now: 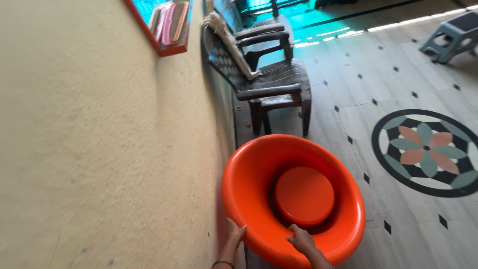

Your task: The person enters a room, places a wooden frame on a shelf near a fan, and then moves a red basin and a plastic stool into a hallway.

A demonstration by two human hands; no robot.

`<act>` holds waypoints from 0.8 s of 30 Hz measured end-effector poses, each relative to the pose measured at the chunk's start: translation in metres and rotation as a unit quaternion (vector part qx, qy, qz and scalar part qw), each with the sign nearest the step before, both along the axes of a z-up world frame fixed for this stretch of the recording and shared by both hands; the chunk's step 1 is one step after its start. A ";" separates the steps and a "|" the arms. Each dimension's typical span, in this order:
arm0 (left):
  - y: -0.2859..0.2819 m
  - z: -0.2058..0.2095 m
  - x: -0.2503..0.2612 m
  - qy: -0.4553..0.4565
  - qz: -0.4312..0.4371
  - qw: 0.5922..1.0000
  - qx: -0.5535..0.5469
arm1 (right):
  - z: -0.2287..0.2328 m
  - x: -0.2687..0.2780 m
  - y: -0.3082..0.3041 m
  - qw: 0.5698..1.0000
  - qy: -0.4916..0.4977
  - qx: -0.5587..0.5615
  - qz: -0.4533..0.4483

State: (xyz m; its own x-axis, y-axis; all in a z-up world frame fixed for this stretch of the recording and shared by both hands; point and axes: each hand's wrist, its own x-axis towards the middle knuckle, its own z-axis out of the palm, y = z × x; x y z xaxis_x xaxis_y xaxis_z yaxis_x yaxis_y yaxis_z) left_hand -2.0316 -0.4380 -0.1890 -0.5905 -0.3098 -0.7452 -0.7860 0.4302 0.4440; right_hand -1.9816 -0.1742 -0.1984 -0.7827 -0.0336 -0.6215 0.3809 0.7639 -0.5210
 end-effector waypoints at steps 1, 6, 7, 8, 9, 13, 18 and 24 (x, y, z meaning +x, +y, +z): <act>-0.004 0.001 0.000 -0.010 -0.014 0.999 -0.036 | 0.001 0.001 0.005 1.000 0.001 0.004 -0.026; 0.021 0.000 -0.019 -0.079 -0.156 0.961 -0.214 | -0.014 0.031 0.029 0.991 -0.006 -0.016 -0.134; 0.034 -0.001 -0.025 -0.087 -0.187 0.950 -0.236 | -0.021 0.036 0.033 0.987 -0.016 -0.029 -0.159; 0.049 -0.002 -0.029 -0.075 -0.210 0.947 -0.231 | -0.027 0.040 0.037 0.981 -0.025 -0.042 -0.185; 0.067 -0.003 -0.032 -0.059 -0.234 0.946 -0.218 | -0.032 0.042 0.042 0.969 -0.021 -0.079 -0.231; 0.152 -0.003 -0.032 0.058 -0.251 0.965 -0.053 | -0.020 0.052 0.076 0.859 -0.018 -0.245 -0.448; 0.252 0.004 -0.007 0.067 -0.291 0.950 0.092 | 0.028 0.091 0.153 0.717 0.029 -0.293 -0.632; 0.365 0.012 0.094 0.074 -0.335 0.900 0.270 | 0.049 0.239 0.228 0.511 0.160 -0.358 -0.765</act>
